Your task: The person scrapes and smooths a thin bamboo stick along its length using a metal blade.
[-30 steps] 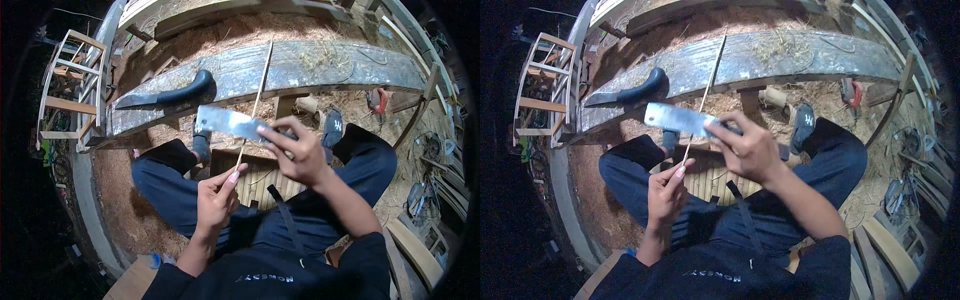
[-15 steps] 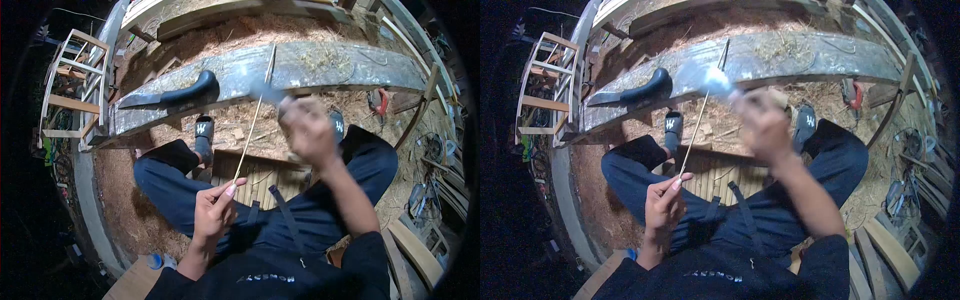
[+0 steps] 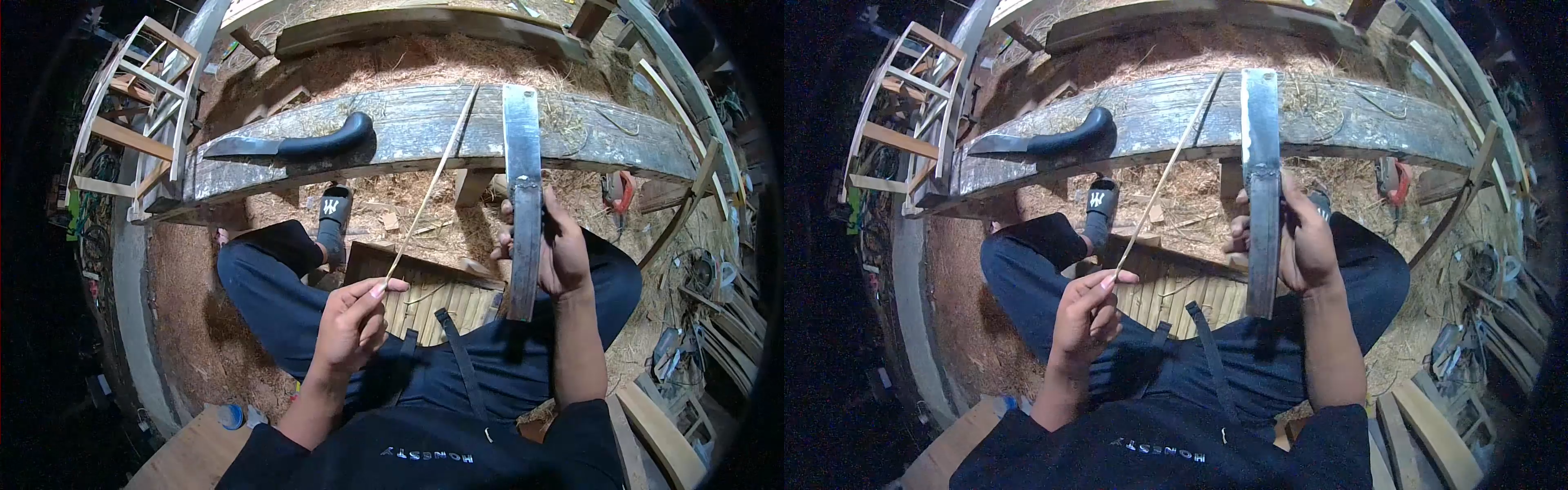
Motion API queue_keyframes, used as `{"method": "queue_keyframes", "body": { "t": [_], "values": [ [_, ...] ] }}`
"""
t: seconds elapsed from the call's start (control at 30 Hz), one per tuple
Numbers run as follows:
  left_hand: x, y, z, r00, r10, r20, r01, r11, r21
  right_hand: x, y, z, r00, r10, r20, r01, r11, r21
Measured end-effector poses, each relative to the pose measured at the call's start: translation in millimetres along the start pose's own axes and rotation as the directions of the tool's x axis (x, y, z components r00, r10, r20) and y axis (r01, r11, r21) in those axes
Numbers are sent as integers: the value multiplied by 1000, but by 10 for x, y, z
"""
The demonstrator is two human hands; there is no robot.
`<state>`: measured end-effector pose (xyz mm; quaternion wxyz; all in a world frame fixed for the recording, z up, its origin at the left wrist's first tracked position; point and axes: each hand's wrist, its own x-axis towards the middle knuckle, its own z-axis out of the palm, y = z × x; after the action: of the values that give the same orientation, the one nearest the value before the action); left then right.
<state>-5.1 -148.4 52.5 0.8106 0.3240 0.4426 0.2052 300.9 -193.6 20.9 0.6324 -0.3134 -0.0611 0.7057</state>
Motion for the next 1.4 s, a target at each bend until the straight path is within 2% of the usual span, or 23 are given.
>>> {"method": "queue_keyframes", "body": {
  "t": [0.03,0.07,0.13,0.17,0.2,0.23,0.3,0.33,0.37,0.43,0.5,0.53,0.63,0.73,0.8,0.87,0.93,1.03,1.1,1.2,1.27,1.3,1.4],
  "values": [
    [3,-2,1,1000,1,-3,-1,1000,-2,0,86,87,995,-73,-73,75,997,26],
    [6,-9,4,1000,0,7,0,1000,-15,-26,127,88,995,-69,-71,71,997,25],
    [14,-29,-2,1000,-1,13,1,1000,-30,-64,217,50,994,-5,111,10,999,-46],
    [25,-38,-12,1000,5,27,-4,1000,-23,-58,254,31,974,24,227,18,983,-182],
    [36,-45,-21,999,10,41,-10,1000,-15,-115,267,184,980,92,175,-42,963,-267],
    [46,-50,-26,999,9,41,-9,1000,-13,-128,260,223,958,191,216,-99,922,-375],
    [65,-69,-33,998,38,49,-39,999,12,-79,402,233,929,125,347,137,757,-639],
    [76,-102,-52,998,38,47,-39,999,12,-35,552,261,878,-11,478,401,561,-724],
    [87,-146,-78,998,63,32,-62,998,-8,-91,577,324,897,112,427,258,652,-713],
    [62,-192,-65,996,90,13,-89,996,-27,-128,649,400,884,169,435,245,625,-741],
    [20,-220,0,980,144,-137,-158,983,-96,-149,714,414,883,208,420,218,611,-761],
    [49,-261,-36,974,210,-90,-219,968,-118,-151,720,423,882,209,422,220,610,-761],
    [61,-221,-16,976,175,-128,-180,983,-27,-156,777,403,869,186,460,308,524,-794],
    [-19,-245,-54,983,90,-162,-111,986,-126,-123,752,379,921,148,361,220,567,-794],
    [-9,-263,-83,987,85,-137,-109,978,-178,-124,776,392,920,121,373,249,555,-794],
    [-9,-224,-25,984,68,-167,-93,985,-148,-127,783,402,916,69,395,305,521,-797],
    [-11,-215,-5,979,88,-186,-116,983,-145,-119,738,413,921,129,368,254,520,-816],
    [15,-175,27,985,111,-133,-135,973,-188,-92,693,457,944,50,325,257,505,-824],
    [5,-168,38,986,115,-122,-137,973,-186,-119,727,461,953,64,297,237,456,-858],
    [-25,-102,105,983,81,-162,-112,974,-197,-117,719,454,972,152,180,62,572,-818],
    [8,-120,82,986,78,-151,-115,959,-259,-83,738,417,981,92,170,75,631,-772],
    [29,-126,64,984,84,-159,-116,973,-199,-69,734,402,983,85,160,68,648,-759],
    [26,-96,116,982,85,-168,-116,976,-185,-87,699,402,986,113,119,31,585,-811]
  ]
}}
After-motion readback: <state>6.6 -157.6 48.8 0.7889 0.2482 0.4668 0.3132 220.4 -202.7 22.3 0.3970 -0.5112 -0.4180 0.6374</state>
